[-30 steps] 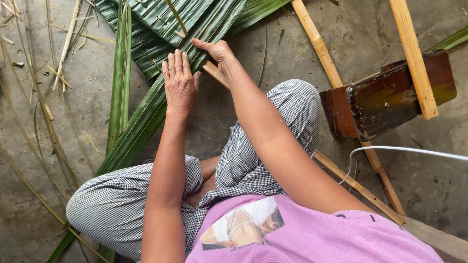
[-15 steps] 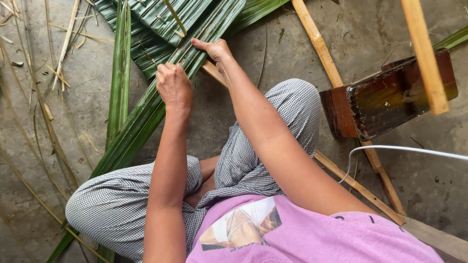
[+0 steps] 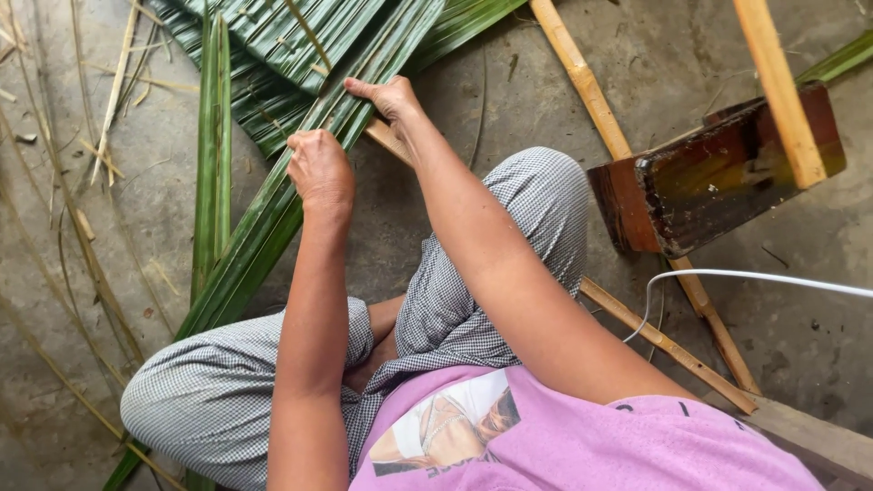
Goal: A person is sitting on the floor weaving palm leaves together to create a mat or roofing panel.
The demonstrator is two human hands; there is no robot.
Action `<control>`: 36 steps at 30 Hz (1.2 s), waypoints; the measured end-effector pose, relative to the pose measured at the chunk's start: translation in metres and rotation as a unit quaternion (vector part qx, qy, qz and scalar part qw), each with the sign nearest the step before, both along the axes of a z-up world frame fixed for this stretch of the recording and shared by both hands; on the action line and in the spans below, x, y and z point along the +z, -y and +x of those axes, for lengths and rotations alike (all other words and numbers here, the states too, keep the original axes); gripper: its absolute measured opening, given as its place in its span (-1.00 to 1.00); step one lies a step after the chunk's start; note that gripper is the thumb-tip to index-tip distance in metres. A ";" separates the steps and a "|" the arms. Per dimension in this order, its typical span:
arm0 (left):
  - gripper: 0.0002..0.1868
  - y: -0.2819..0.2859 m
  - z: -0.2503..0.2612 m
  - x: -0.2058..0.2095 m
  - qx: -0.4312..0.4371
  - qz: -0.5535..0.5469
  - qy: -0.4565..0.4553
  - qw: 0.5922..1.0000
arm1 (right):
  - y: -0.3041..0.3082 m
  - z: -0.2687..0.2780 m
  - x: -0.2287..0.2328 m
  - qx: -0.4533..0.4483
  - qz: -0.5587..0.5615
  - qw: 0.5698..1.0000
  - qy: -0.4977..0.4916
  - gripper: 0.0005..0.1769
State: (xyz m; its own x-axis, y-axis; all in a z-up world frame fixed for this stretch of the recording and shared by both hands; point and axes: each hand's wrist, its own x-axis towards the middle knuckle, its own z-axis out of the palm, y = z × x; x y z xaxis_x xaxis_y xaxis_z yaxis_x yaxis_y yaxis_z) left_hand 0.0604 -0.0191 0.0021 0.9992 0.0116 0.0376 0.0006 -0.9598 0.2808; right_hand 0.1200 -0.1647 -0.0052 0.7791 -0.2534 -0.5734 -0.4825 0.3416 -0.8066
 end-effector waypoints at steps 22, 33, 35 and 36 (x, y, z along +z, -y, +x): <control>-0.18 0.036 0.030 0.052 0.096 -0.201 -0.216 0.950 | 0.002 0.013 -0.040 -0.027 -0.090 0.996 0.005 -0.36; -0.33 0.057 0.043 0.052 0.228 -0.501 -0.136 0.824 | -0.017 -0.012 0.056 -0.031 -0.038 0.998 -0.034 -0.19; -0.37 0.056 0.061 0.004 0.256 -0.563 -0.101 0.780 | -0.019 -0.010 0.053 -0.031 -0.041 0.998 -0.040 -0.13; -0.40 0.052 0.069 -0.017 0.264 -0.609 -0.079 0.743 | -0.017 -0.005 0.041 -0.041 -0.039 0.998 -0.037 -0.17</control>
